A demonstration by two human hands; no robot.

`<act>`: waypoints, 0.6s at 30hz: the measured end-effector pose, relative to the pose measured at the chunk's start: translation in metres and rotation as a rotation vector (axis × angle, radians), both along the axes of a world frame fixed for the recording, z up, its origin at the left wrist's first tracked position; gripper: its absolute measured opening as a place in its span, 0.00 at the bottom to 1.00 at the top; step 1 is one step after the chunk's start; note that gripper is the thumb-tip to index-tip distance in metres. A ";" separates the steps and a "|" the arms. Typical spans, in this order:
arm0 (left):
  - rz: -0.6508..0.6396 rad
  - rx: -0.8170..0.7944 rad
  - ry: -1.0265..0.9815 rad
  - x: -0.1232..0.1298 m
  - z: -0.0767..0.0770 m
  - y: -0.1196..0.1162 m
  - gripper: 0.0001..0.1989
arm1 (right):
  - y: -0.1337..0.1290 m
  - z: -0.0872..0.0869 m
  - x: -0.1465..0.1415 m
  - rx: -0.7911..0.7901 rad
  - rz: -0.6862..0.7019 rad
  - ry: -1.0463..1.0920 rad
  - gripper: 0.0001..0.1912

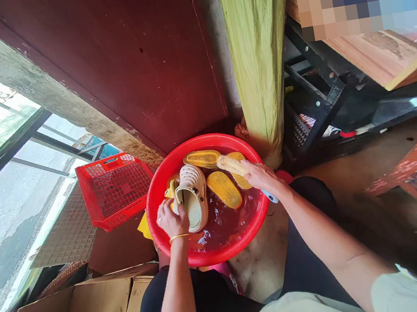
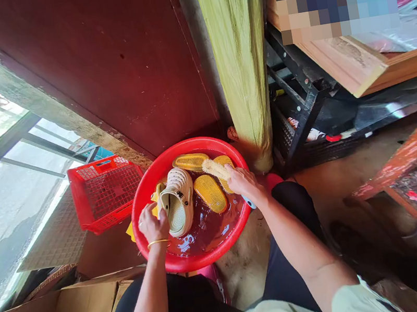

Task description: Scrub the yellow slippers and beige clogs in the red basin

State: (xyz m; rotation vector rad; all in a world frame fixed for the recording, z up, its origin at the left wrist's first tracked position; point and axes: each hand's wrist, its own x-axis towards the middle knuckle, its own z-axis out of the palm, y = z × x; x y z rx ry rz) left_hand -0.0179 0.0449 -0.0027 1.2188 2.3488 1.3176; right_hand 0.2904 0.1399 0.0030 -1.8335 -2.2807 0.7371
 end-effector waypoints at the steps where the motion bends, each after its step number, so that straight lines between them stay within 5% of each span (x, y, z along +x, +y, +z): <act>1: -0.084 0.016 -0.051 0.016 0.001 0.000 0.11 | 0.000 0.002 0.000 0.001 0.003 0.006 0.36; 5: -0.354 -0.111 -0.222 0.083 -0.006 0.006 0.15 | -0.002 0.012 -0.001 0.013 0.032 0.028 0.33; 9: -0.393 -0.326 -0.153 0.127 -0.018 0.025 0.27 | -0.004 0.023 -0.001 0.008 0.025 0.018 0.32; 13: -0.433 -0.490 0.036 0.141 -0.031 0.044 0.42 | -0.009 0.029 0.006 0.023 0.023 0.030 0.31; 18: -0.401 -0.572 0.083 0.129 -0.046 0.051 0.44 | -0.014 0.030 0.018 0.028 0.031 0.035 0.30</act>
